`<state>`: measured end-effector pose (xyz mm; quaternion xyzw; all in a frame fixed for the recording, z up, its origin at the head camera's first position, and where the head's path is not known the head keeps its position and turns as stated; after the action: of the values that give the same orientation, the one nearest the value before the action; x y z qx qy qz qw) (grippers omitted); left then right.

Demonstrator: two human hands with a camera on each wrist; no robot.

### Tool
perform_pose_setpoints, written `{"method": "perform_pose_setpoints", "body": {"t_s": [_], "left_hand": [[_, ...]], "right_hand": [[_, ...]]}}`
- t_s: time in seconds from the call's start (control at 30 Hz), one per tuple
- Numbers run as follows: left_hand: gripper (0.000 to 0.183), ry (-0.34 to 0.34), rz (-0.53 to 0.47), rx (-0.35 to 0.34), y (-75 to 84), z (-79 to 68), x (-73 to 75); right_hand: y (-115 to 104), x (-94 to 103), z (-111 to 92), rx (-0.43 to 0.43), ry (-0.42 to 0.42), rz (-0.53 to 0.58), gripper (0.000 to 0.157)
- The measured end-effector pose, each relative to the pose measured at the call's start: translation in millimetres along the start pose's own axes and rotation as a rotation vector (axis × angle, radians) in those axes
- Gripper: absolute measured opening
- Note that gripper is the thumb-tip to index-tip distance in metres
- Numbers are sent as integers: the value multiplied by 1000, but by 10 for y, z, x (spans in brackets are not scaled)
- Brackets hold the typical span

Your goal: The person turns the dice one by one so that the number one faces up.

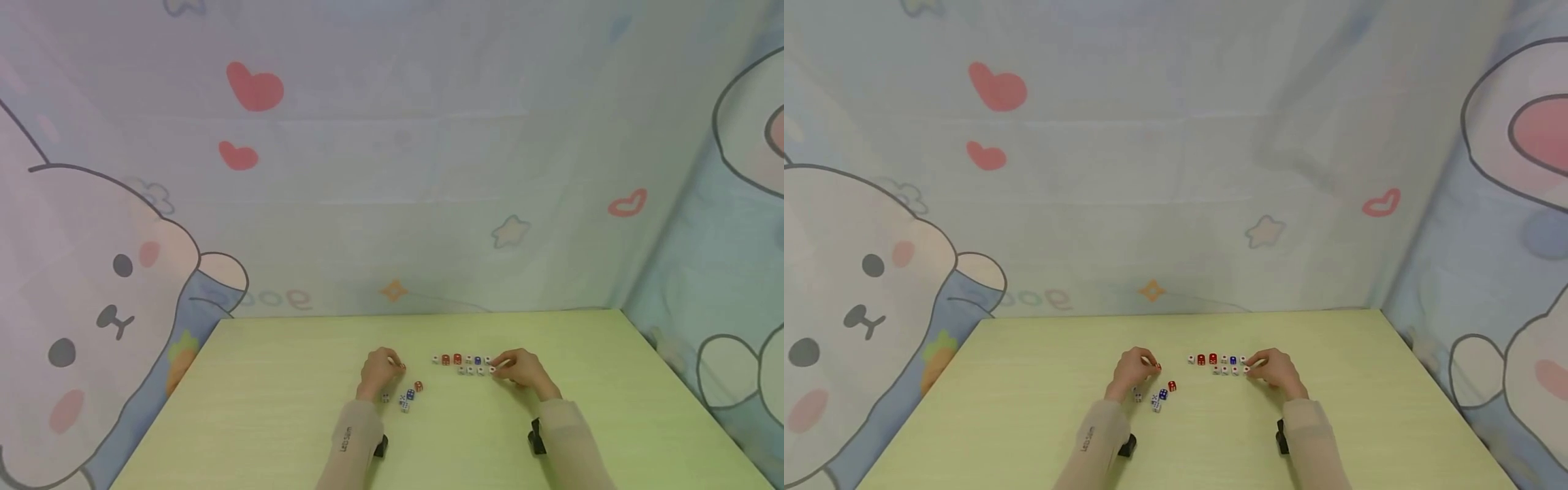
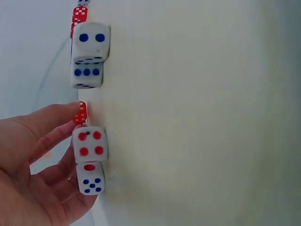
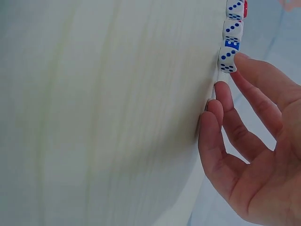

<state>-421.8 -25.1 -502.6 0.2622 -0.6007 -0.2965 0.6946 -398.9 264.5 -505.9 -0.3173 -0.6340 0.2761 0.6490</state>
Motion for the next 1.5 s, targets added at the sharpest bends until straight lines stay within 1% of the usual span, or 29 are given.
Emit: {"method": "perform_pose_setpoints", "body": {"t_s": [0.07,0.23,0.33,0.47,0.67,0.8,0.9,1.0,1.13,1.27,1.5], "left_hand": [[11,-7,0,8,0,1,7],[14,-55,25,39,-15,14,-3],[15,-72,56,36,-7,20,-4],[16,-78,69,32,0,25,-3],[17,-62,68,45,-47,31,-19],[16,-60,41,47,-65,25,-23],[15,-66,17,61,-69,17,-17],[14,-60,17,58,-54,11,-5],[16,-30,65,25,-23,17,-3],[17,-1,123,13,-18,24,-37],[11,19,135,9,-28,54,-82]], "right_hand": [[-19,0,-5,4,8,-20,22],[-7,0,5,15,23,-43,22],[4,0,17,21,34,-48,22],[6,-3,19,30,37,-53,22],[21,-23,13,14,29,-58,22],[33,-35,15,13,23,-55,22],[34,-38,13,19,27,-54,22],[25,-35,5,17,30,-51,21],[24,-32,6,21,31,-53,21],[36,-36,12,25,27,-58,21],[38,-45,19,31,22,-55,22]]}}
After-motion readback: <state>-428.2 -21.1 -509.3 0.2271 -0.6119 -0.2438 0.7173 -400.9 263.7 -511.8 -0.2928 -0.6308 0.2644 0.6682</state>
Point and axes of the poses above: each hand's wrist, its own z-axis towards the middle knuckle, its own x-axis out of the back of the hand, y = z × x, the point moved 6 cm from there along z, towards the middle knuckle, and after that the axes turned 9 degrees about y, right-handed, at the moved point
